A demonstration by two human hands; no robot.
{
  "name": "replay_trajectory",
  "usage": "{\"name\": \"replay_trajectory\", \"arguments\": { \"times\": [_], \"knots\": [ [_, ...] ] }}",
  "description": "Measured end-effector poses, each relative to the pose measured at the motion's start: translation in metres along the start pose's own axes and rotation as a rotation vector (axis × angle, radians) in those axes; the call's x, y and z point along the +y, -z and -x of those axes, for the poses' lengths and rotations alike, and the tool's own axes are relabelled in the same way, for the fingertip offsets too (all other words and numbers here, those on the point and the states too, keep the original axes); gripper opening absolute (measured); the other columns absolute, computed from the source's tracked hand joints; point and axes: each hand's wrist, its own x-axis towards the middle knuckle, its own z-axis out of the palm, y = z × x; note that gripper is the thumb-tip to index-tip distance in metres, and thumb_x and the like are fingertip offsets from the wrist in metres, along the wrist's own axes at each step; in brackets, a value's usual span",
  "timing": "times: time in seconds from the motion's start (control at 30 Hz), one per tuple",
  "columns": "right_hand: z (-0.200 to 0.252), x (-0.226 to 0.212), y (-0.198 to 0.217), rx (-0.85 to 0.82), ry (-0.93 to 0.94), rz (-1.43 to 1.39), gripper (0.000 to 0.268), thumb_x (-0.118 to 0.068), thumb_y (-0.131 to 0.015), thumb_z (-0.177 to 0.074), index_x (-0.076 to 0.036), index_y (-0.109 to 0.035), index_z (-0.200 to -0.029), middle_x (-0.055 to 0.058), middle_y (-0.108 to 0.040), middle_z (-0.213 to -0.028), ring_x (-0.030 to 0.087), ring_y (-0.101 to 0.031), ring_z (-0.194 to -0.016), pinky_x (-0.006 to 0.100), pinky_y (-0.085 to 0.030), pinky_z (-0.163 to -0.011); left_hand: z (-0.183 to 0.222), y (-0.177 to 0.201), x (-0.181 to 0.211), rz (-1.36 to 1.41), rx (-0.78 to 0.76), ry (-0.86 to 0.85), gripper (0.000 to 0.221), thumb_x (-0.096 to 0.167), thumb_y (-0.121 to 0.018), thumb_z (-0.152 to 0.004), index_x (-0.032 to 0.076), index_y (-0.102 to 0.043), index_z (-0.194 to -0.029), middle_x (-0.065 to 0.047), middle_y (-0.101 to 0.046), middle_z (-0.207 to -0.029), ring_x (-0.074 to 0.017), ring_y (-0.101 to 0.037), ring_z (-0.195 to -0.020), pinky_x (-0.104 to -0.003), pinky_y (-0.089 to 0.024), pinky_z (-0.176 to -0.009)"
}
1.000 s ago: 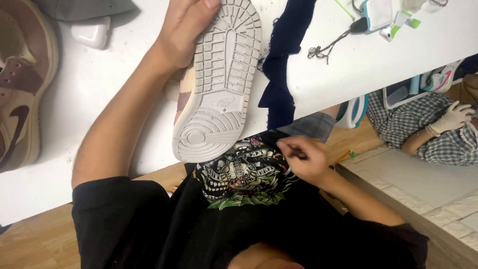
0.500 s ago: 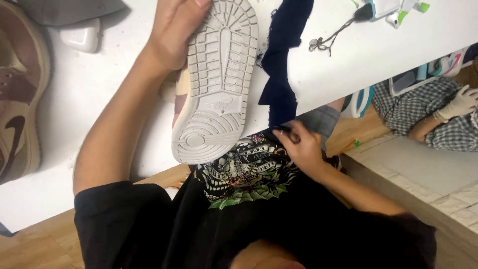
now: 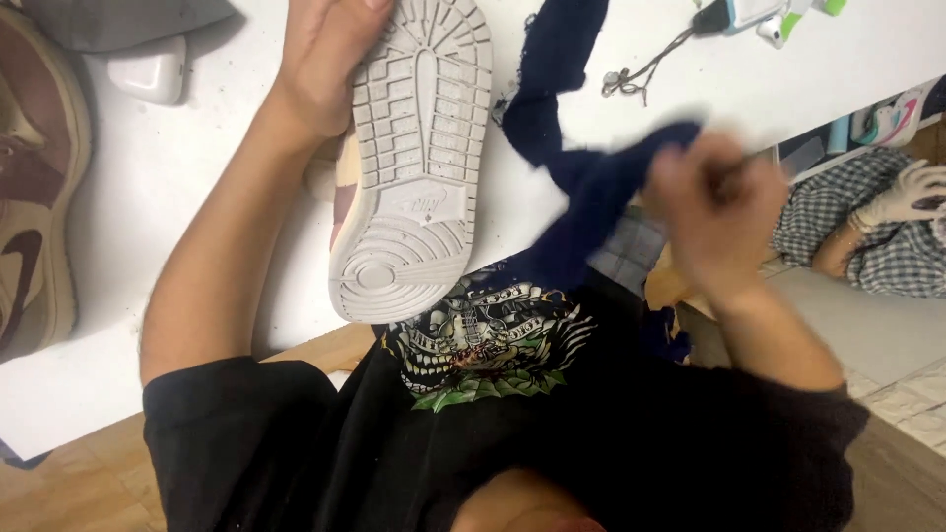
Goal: Using a small metal tool to tuck fabric into the seam of a sneaker sole.
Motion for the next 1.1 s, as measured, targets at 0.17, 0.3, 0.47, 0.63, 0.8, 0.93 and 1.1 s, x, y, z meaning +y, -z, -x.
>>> {"name": "replay_trajectory", "arguments": {
  "times": [0.17,0.3,0.47,0.63,0.8,0.93,1.1],
  "knots": [
    [-0.08,-0.014,-0.007,-0.022,-0.15,-0.741,0.024,-0.024,-0.07,-0.117,-0.015,-0.055,-0.101,-0.003,-0.036,-0.072,0.006,-0.039,-0.059,0.025,-0.03,-0.053,-0.008,-0.006,0.01,0.002,-0.049,-0.035,0.048,0.038,-0.039,-0.113,-0.005,-0.062,-0.114,-0.01,-0.059,-0.095,-0.0201,-0.055,-0.081,-0.033,-0.04,-0.071],
    [-0.047,-0.014,-0.001,0.026,0.069,-0.343,0.017,0.003,-0.058,-0.119,0.008,-0.066,-0.133,0.001,-0.041,-0.081,0.011,-0.035,-0.072,0.03,-0.027,-0.063,-0.013,-0.003,0.02,-0.096,-0.076,-0.038,0.057,0.041,-0.034,-0.112,-0.007,-0.063,-0.121,-0.013,-0.063,-0.104,-0.023,-0.059,-0.091,-0.034,-0.043,-0.081],
    [0.021,-0.025,-0.017,-0.427,0.112,0.021,0.035,-0.034,-0.07,-0.1,-0.014,-0.076,-0.127,-0.004,-0.072,-0.068,0.004,-0.052,-0.046,0.02,-0.053,-0.054,-0.018,-0.003,0.03,-0.157,-0.122,-0.142,0.053,0.037,-0.03,-0.115,-0.005,-0.063,-0.121,-0.016,-0.065,-0.114,-0.0274,-0.061,-0.101,-0.037,-0.043,-0.091],
    [0.039,-0.03,-0.054,-0.38,0.843,0.113,0.04,-0.013,-0.074,-0.103,-0.011,-0.061,-0.141,-0.003,-0.071,-0.076,0.01,-0.058,-0.049,0.024,-0.046,-0.039,-0.016,-0.008,0.036,-0.174,-0.143,-0.08,0.049,0.037,-0.035,-0.114,-0.004,-0.059,-0.127,-0.017,-0.064,-0.116,-0.0254,-0.061,-0.102,-0.036,-0.046,-0.089],
    [0.046,-0.03,-0.074,-0.377,1.017,0.127,0.032,0.017,-0.069,-0.085,-0.008,-0.069,-0.105,0.001,-0.048,-0.068,0.015,-0.044,-0.05,0.03,-0.029,-0.037,-0.017,-0.024,0.059,-0.436,-0.111,-0.211,0.035,0.001,-0.038,-0.105,0.0,-0.053,-0.137,-0.021,-0.063,-0.134,-0.0364,-0.06,-0.128,-0.05,-0.049,-0.111],
    [0.044,-0.031,-0.072,-0.359,1.05,0.08,0.013,0.007,-0.066,-0.093,-0.006,-0.066,-0.095,0.002,-0.048,-0.072,0.015,-0.047,-0.052,0.028,-0.036,-0.042,-0.01,-0.055,0.085,-0.928,-0.196,-0.354,0.04,0.021,-0.062,-0.094,0.025,-0.062,-0.134,-0.005,-0.064,-0.141,-0.0392,-0.046,-0.14,-0.066,-0.038,-0.106],
    [0.034,-0.027,-0.067,-0.242,1.049,0.021,0.001,-0.005,-0.071,-0.099,-0.005,-0.072,-0.098,0.006,-0.073,-0.087,0.018,-0.069,-0.068,0.034,-0.06,-0.058,0.009,-0.077,0.075,-0.979,-0.518,-0.344,0.041,0.025,-0.084,-0.079,0.023,-0.071,-0.117,-0.005,-0.065,-0.137,-0.0338,-0.045,-0.138,-0.067,-0.034,-0.11]
  ]
}}
